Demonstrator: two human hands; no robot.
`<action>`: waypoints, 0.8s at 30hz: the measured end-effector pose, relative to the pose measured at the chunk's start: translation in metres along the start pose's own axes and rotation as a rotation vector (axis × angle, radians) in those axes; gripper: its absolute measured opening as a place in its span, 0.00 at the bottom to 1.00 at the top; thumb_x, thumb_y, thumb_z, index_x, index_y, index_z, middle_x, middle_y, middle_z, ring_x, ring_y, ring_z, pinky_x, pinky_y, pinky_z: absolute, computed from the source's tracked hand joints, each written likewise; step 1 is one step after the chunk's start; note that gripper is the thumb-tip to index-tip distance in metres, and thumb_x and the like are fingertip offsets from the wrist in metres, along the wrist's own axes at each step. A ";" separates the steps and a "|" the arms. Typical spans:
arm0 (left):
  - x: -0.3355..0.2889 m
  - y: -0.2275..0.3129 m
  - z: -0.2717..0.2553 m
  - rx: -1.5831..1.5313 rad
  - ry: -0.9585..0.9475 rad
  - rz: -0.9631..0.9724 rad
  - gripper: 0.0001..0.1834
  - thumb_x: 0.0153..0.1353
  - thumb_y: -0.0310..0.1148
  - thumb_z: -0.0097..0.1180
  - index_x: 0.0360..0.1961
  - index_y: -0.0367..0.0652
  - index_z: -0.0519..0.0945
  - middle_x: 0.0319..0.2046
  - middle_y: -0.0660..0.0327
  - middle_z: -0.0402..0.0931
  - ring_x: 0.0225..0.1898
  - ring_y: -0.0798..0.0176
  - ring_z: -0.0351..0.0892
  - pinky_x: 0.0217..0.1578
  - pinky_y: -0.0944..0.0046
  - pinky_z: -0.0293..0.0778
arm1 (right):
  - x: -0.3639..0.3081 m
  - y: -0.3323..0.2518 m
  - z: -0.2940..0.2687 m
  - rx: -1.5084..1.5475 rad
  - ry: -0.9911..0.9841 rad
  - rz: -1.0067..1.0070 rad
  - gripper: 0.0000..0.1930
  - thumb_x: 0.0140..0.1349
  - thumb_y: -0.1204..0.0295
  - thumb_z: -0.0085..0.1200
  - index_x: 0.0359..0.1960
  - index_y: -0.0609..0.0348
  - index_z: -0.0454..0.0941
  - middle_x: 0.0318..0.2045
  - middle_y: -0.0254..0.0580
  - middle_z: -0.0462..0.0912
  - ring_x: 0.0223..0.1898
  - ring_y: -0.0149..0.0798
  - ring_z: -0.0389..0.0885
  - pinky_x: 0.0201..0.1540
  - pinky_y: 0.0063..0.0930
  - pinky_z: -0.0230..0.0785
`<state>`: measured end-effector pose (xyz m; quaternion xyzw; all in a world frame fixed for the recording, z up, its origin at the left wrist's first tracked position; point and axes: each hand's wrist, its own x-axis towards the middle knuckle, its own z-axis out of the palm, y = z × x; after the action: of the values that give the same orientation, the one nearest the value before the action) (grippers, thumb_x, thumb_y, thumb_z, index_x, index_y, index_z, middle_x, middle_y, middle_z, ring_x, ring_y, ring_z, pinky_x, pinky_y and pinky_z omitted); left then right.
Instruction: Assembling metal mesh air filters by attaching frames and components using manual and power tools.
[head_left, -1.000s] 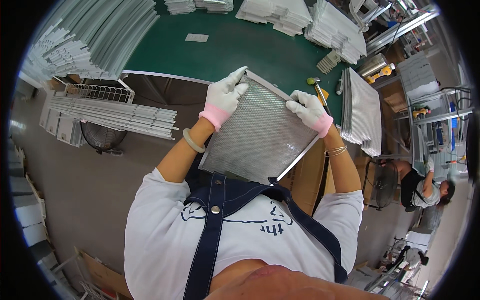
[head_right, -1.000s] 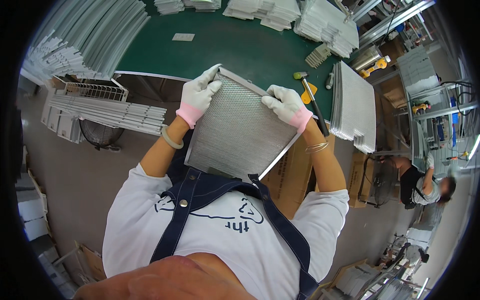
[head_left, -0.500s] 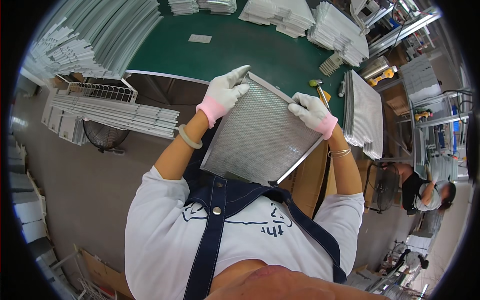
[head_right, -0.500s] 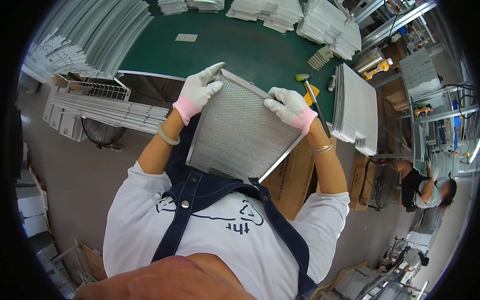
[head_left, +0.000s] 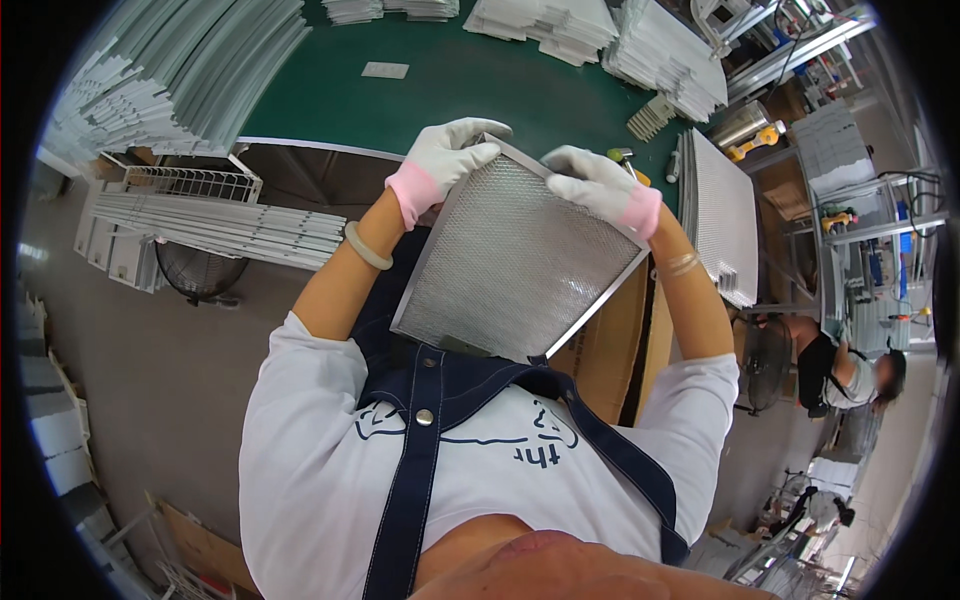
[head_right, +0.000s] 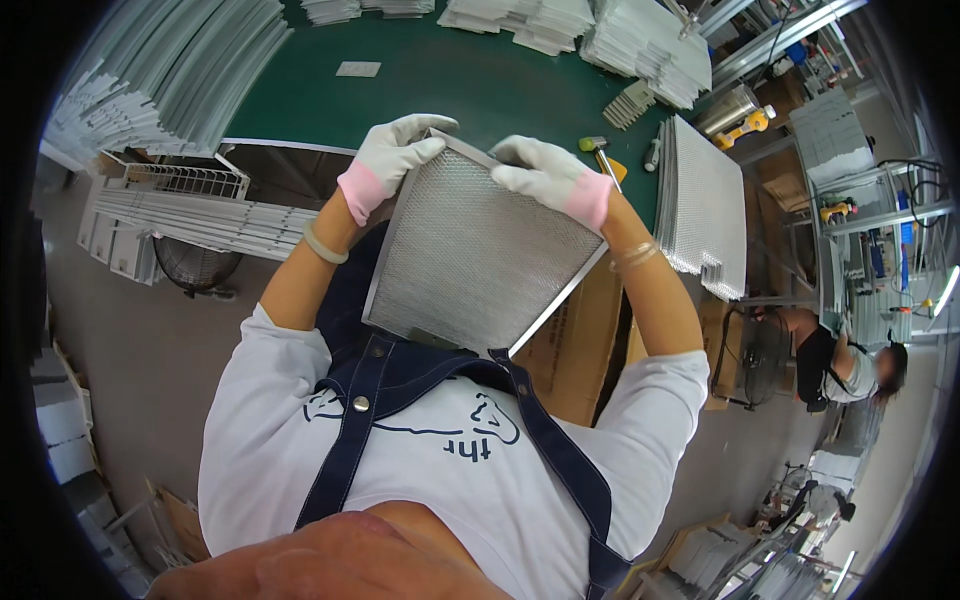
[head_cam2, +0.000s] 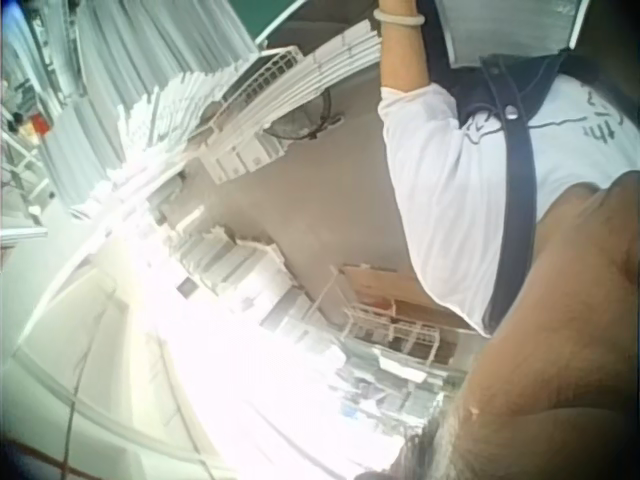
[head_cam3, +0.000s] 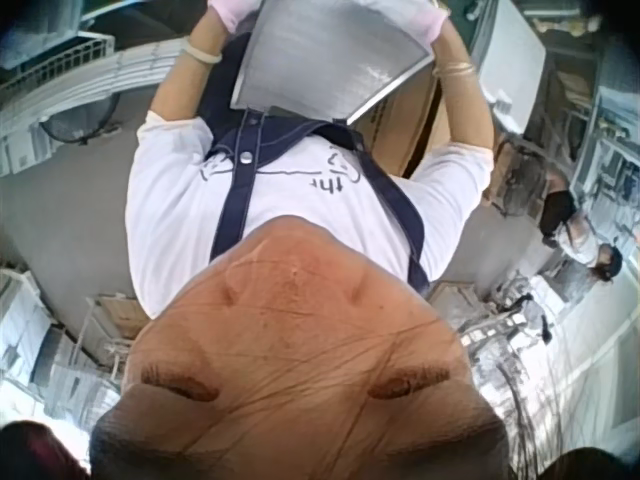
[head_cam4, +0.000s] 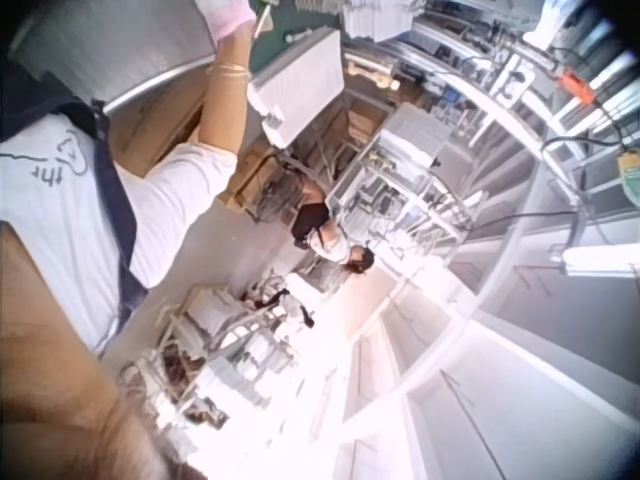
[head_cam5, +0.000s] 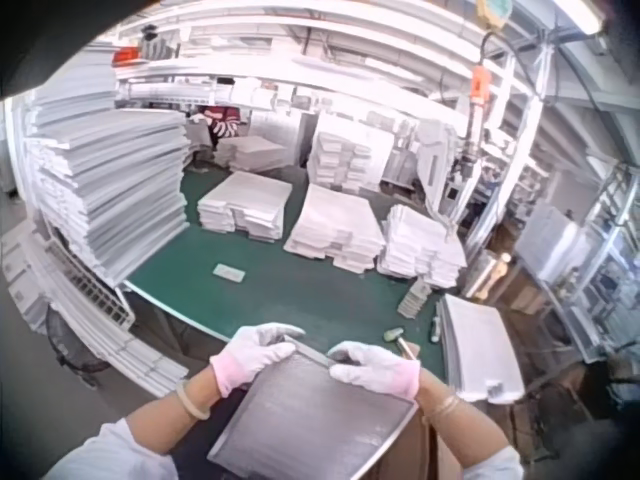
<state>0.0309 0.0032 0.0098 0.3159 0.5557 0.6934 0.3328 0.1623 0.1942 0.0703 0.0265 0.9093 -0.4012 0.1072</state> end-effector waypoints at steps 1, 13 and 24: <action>0.001 0.000 -0.001 -0.014 0.004 0.000 0.14 0.61 0.27 0.51 0.48 0.35 0.75 0.38 0.61 0.76 0.37 0.71 0.73 0.41 0.73 0.71 | 0.008 -0.003 0.002 -0.013 -0.013 0.029 0.22 0.62 0.59 0.46 0.46 0.67 0.71 0.34 0.43 0.76 0.37 0.34 0.73 0.42 0.27 0.66; 0.009 0.004 -0.024 0.155 -0.208 0.021 0.20 0.58 0.30 0.55 0.50 0.31 0.71 0.40 0.56 0.75 0.40 0.68 0.73 0.44 0.71 0.69 | 0.015 0.002 0.011 -0.104 -0.006 0.018 0.20 0.63 0.59 0.42 0.43 0.67 0.73 0.29 0.48 0.77 0.33 0.42 0.75 0.41 0.30 0.66; 0.005 -0.001 -0.027 0.063 -0.258 0.041 0.24 0.54 0.23 0.54 0.53 0.30 0.68 0.40 0.57 0.75 0.39 0.68 0.73 0.44 0.70 0.70 | 0.010 -0.007 0.026 -0.416 0.143 -0.026 0.15 0.62 0.61 0.44 0.38 0.60 0.74 0.30 0.47 0.78 0.32 0.48 0.78 0.36 0.35 0.69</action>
<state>0.0058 -0.0076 0.0046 0.4240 0.5230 0.6358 0.3773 0.1560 0.1701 0.0557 0.0203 0.9781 -0.2034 0.0403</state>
